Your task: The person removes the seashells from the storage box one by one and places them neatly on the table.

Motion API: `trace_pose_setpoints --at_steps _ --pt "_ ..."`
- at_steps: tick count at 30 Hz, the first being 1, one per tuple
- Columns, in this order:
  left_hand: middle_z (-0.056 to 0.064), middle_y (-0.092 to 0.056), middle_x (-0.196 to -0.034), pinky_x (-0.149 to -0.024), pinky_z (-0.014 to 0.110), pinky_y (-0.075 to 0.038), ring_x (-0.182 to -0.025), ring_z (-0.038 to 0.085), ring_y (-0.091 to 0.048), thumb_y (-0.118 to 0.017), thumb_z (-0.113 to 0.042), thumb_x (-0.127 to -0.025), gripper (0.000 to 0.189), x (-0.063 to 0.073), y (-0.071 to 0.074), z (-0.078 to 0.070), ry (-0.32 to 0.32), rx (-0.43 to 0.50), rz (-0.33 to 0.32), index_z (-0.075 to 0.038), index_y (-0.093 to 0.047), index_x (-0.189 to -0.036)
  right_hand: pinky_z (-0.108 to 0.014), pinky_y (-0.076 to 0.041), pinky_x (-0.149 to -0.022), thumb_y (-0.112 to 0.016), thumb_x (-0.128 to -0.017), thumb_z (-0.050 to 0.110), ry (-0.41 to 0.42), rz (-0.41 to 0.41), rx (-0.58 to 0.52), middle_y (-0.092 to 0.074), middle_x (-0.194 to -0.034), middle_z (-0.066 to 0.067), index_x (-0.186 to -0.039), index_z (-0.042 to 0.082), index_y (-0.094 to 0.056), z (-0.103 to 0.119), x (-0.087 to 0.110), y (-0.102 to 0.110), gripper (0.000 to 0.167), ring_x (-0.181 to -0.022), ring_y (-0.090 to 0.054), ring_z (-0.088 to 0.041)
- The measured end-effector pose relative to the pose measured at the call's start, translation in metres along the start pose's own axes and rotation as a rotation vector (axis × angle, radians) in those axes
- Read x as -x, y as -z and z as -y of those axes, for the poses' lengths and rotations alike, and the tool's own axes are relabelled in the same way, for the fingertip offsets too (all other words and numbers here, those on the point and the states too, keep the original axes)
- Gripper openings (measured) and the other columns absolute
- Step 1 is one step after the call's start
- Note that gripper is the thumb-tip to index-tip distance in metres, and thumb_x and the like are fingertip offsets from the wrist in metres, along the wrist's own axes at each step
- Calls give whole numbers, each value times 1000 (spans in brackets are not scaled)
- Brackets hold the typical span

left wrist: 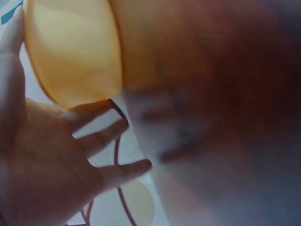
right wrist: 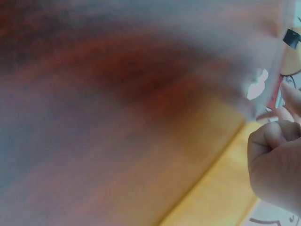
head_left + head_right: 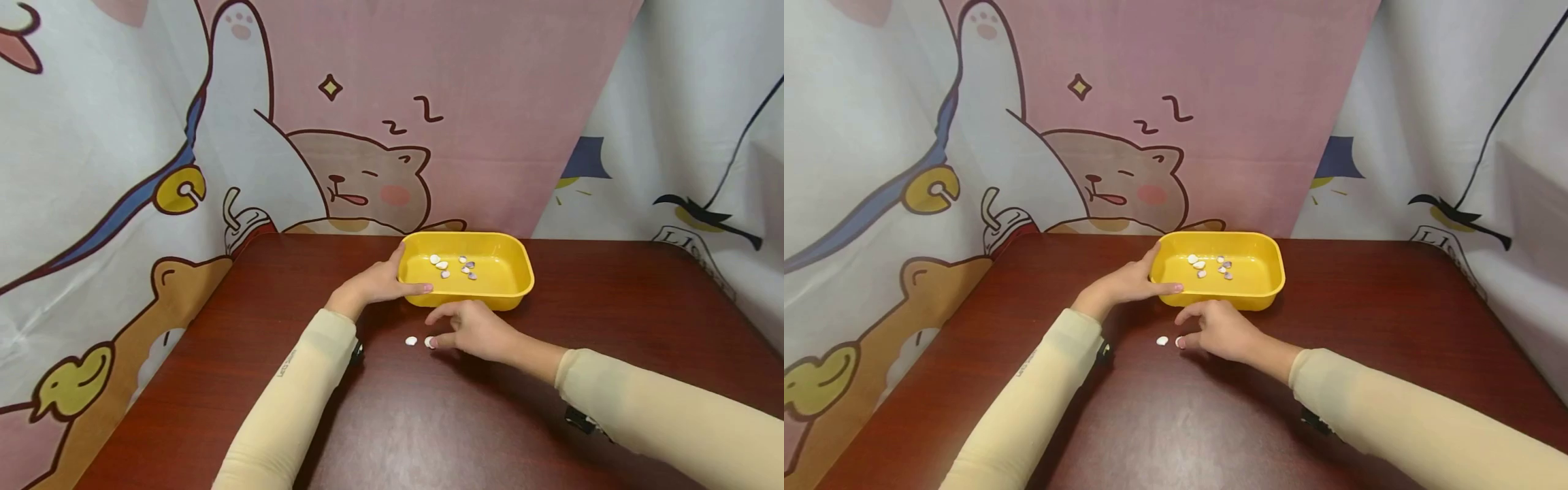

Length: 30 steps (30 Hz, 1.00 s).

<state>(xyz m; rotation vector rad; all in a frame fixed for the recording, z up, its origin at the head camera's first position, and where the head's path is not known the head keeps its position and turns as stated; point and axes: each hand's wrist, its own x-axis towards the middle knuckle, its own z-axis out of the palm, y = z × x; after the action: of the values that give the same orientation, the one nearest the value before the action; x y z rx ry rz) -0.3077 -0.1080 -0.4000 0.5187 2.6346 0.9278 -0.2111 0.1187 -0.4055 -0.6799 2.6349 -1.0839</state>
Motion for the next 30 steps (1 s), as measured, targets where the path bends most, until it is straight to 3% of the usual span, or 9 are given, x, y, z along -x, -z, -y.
trace_pose_setpoints --at_steps 5,8,13,17,22,29,30 --pt "15 -56 -153 -119 55 -44 -136 36 -55 -78 -74 -82 125 0 6 -9 32 -77 -16 -19 -10 -171 -23 -29 -54 -90 -86 18 43 -37 16 -35 -60 7 -120 8 -77 12 -2 20 37 -57 -31 -10" --pt "16 -48 -162 -121 60 -41 -145 40 -46 -76 -77 -80 125 0 9 -12 70 -143 -25 -19 -12 -171 -24 -29 -54 -89 -87 21 12 -92 48 -35 -60 7 -123 14 -77 14 -9 38 38 -57 -32 -11" --pt "16 -43 -165 -121 62 -40 -148 40 -40 -76 -80 -79 127 2 9 -13 115 -154 -23 -20 -12 -170 -26 -30 -49 -83 -94 28 -117 -182 21 -35 -57 6 -134 13 -70 -1 -26 75 44 -52 -32 -13" --pt "15 -43 -164 -121 61 -40 -147 39 -40 -77 -80 -77 127 2 8 -12 142 -133 -9 -22 -12 -170 -29 -36 -50 -76 -99 37 -250 -209 -5 -40 -60 4 -145 14 -61 -23 -39 94 53 -54 -38 -16" --pt "15 -42 -165 -122 60 -39 -148 41 -42 -76 -81 -77 126 0 7 -10 153 -125 3 -25 -12 -169 -30 -43 -55 -66 -105 37 -365 -190 -29 -44 -67 0 -152 13 -53 -45 -54 94 55 -55 -42 -16" --pt "16 -41 -166 -122 60 -39 -149 43 -42 -75 -83 -77 125 -1 7 -9 143 -153 -6 -28 -11 -169 -28 -48 -59 -66 -104 24 -424 -136 -97 -60 -113 -16 -155 0 -46 -67 -73 83 60 -54 -42 -9" --pt "16 -41 -166 -122 61 -38 -149 43 -42 -74 -83 -77 125 -1 7 -9 143 -155 -7 -27 -11 -169 -28 -47 -58 -67 -104 23 -429 -137 -111 -60 -113 -16 -154 -1 -46 -69 -75 83 59 -53 -41 -9"
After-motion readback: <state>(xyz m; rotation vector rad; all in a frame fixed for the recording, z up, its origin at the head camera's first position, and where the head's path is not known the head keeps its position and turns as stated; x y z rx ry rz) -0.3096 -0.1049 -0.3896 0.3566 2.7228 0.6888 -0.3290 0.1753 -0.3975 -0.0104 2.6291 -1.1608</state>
